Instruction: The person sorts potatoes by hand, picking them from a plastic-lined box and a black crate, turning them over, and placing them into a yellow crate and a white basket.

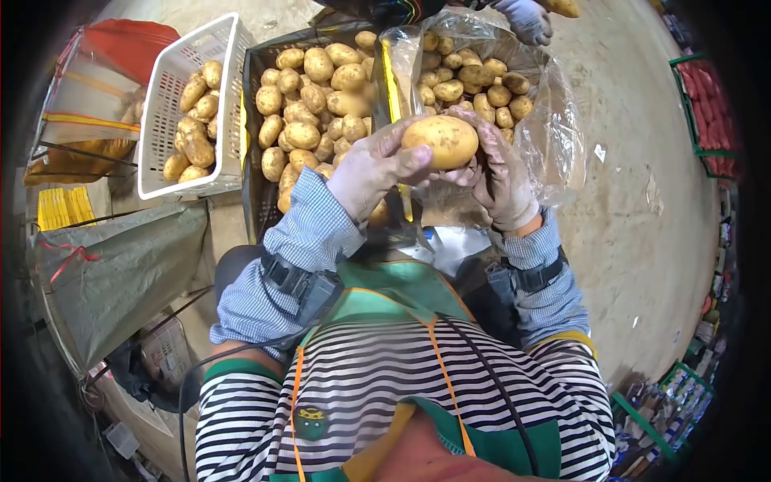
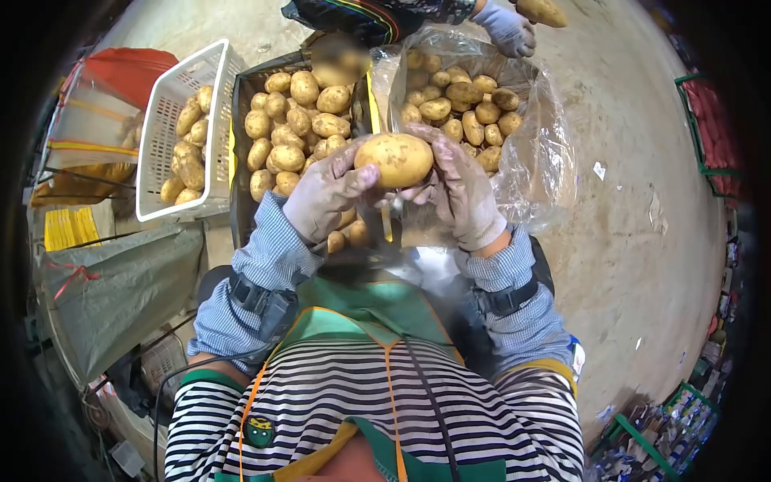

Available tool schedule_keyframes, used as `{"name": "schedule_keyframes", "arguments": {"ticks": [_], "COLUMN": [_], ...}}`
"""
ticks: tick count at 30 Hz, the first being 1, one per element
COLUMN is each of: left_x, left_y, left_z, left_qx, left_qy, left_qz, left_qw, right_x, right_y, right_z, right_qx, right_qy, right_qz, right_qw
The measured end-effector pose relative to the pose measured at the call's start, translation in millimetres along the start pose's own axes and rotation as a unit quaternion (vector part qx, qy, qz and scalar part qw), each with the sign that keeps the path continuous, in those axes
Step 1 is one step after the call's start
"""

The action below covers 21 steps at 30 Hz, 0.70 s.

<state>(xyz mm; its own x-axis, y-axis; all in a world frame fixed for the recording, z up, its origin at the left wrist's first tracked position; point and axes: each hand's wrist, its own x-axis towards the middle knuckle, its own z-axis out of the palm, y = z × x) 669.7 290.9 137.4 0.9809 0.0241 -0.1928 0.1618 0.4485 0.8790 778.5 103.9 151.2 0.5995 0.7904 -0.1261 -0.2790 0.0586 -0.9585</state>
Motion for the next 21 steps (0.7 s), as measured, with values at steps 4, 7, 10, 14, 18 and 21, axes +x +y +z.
{"name": "schedule_keyframes", "arguments": {"ticks": [4,7,10,14,18,21], "left_x": [1.6,-1.5,2.9,4.0,-0.6,-4.9], "left_y": [1.3,5.3,6.0,3.6,1.4,-36.5], "left_z": [5.3,10.4,0.0,-3.2,-43.7,-180.7], "left_qx": [-0.141,-0.053,0.056,0.128,0.208,0.56], "left_qy": [-0.01,0.021,0.04,0.044,0.029,-0.157], "left_qz": [-0.066,0.002,0.082,0.121,-0.033,0.16], "left_qw": [0.988,0.998,0.994,0.983,0.977,0.798], "right_x": [-8.1,-5.9,0.5,2.5,4.9,12.5], "right_y": [20.9,14.4,13.7,19.1,35.9,39.7], "right_z": [5.3,10.5,12.1,18.8,8.4,-4.5], "right_qx": [0.025,0.111,0.116,0.153,0.085,0.056], "right_qy": [0.074,0.086,0.11,0.114,0.096,0.196], "right_qz": [-0.106,-0.004,0.004,0.024,0.07,0.074], "right_qw": [0.991,0.99,0.987,0.981,0.989,0.976]}}
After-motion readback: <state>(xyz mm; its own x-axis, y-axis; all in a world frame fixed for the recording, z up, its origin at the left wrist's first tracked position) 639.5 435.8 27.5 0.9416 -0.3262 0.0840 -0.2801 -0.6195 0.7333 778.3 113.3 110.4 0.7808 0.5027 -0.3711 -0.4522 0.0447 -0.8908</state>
